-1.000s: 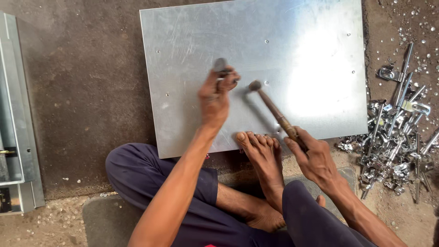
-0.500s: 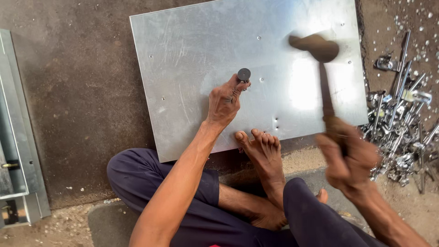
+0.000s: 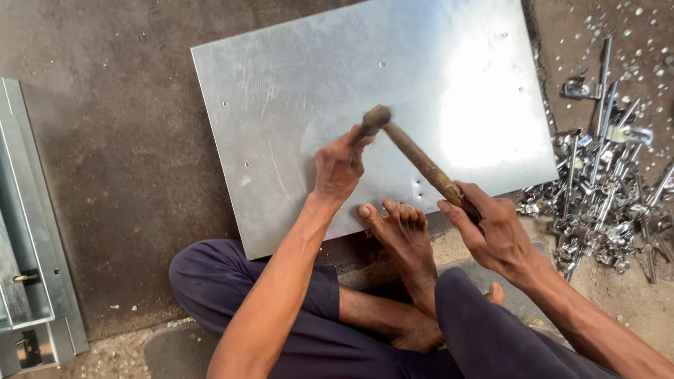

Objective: The person installs latches onto metal sheets using a hammer and punch. They position the metal components, drive pins through the sheets, and place the finished products onto a stack.

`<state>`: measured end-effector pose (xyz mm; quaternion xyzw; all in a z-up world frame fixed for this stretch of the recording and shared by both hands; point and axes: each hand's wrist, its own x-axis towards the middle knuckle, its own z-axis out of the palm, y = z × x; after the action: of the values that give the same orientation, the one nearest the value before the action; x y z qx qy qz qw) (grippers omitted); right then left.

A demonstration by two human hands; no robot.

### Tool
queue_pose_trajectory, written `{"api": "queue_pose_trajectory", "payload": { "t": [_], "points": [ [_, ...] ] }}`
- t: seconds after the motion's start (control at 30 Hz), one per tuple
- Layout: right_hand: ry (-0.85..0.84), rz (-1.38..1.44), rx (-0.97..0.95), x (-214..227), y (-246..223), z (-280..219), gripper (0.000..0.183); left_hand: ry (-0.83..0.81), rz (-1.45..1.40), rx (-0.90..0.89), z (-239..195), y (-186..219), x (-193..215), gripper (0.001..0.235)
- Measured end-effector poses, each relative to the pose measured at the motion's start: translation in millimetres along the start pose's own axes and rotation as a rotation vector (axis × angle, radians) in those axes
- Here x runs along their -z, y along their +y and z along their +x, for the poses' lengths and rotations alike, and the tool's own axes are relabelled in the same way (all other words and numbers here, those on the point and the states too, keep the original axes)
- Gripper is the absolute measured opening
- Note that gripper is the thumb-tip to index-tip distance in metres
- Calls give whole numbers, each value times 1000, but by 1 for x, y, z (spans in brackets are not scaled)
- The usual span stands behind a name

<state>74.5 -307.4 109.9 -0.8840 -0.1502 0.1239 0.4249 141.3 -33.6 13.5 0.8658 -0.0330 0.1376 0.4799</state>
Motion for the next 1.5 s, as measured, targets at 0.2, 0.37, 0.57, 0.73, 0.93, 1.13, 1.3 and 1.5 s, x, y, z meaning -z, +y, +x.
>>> {"api": "queue_pose_trajectory", "payload": {
  "t": [0.2, 0.37, 0.57, 0.73, 0.93, 1.13, 1.3, 1.5],
  "points": [
    [194, -29, -35, 9, 2, -5, 28, -16, -274, 59, 8, 0, -19, 16],
    [339, -85, 79, 33, -2, -8, 31, -87, -115, 2, 17, 0, -30, 18],
    [231, 18, 137, 8, -3, -12, 15, -122, -51, -26, 6, -2, -23, 14],
    [221, 30, 24, -7, 22, -8, 28, -81, -110, 67, 9, -5, -30, 14],
    [26, -12, -202, -8, 38, -37, 30, 55, -153, 48, 19, 24, -16, 21],
    [91, -271, -218, 20, 91, -170, 44, -86, -17, 301, -76, 82, 67, 24],
    [-113, -726, -494, 21, 144, -228, 50, -368, 267, 540, -173, 80, 65, 19],
    [174, -59, -661, -11, 98, -88, 65, 173, -1020, 1206, -168, 54, 57, 38]
  ]
}}
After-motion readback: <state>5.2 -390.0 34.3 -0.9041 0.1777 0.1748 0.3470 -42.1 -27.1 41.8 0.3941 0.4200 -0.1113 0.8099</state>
